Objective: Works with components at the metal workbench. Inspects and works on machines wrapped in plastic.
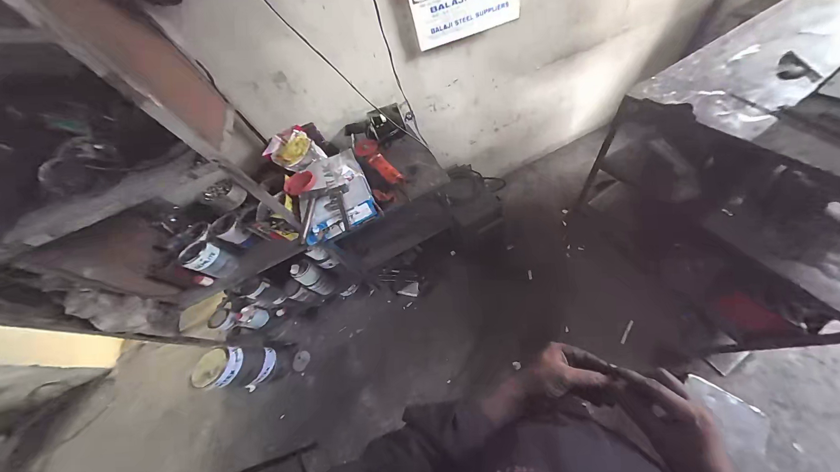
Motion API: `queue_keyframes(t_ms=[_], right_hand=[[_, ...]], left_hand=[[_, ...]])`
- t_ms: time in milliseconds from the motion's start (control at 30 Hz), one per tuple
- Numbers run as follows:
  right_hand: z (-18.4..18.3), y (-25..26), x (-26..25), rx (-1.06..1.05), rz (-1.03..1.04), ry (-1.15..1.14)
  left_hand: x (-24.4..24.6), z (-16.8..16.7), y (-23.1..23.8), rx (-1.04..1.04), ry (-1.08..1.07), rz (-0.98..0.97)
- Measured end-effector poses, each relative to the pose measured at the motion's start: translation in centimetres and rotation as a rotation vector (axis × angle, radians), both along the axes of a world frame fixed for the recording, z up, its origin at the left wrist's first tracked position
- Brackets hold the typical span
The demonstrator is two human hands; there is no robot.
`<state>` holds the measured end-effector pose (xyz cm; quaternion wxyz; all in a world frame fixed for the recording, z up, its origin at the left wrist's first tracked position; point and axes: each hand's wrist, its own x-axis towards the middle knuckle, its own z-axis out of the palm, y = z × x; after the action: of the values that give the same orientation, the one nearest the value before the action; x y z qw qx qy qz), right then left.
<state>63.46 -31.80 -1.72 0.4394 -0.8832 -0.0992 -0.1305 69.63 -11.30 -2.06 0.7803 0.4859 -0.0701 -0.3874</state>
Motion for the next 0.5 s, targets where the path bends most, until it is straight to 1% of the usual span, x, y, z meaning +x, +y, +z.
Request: queue_keyframes(t_ms=[100, 167, 267, 333, 400, 500], right_hand=[[-0.1, -2.5, 5.5, -0.047, 0.066, -0.028], [0.1, -3.3, 9.9, -0.083, 0.118, -0.054], [-0.9, -3.9, 15.9, -0.123, 0.207, -0.07], [-1.8, -4.4, 20.5, -0.159, 0.268, -0.104], [-2.7, -5.0, 25.4, -0.206, 0.326, -0.119], [-3.1, -5.2, 33.9, -0.208, 0.376, -0.085]], left_hand=[[3.9, -0.2, -2.0, -0.023, 0.075, 0.068], [6.9, 0.0, -2.7, -0.016, 0.166, 0.122], [11.0, -0.7, -3.3, 0.028, 0.275, 0.205], [14.7, -1.4, -3.5, 0.08, 0.256, 0.228], [19.1, -2.8, -3.6, 0.115, 0.213, 0.238], [27.4, -4.4, -3.4, 0.094, 0.166, 0.253]])
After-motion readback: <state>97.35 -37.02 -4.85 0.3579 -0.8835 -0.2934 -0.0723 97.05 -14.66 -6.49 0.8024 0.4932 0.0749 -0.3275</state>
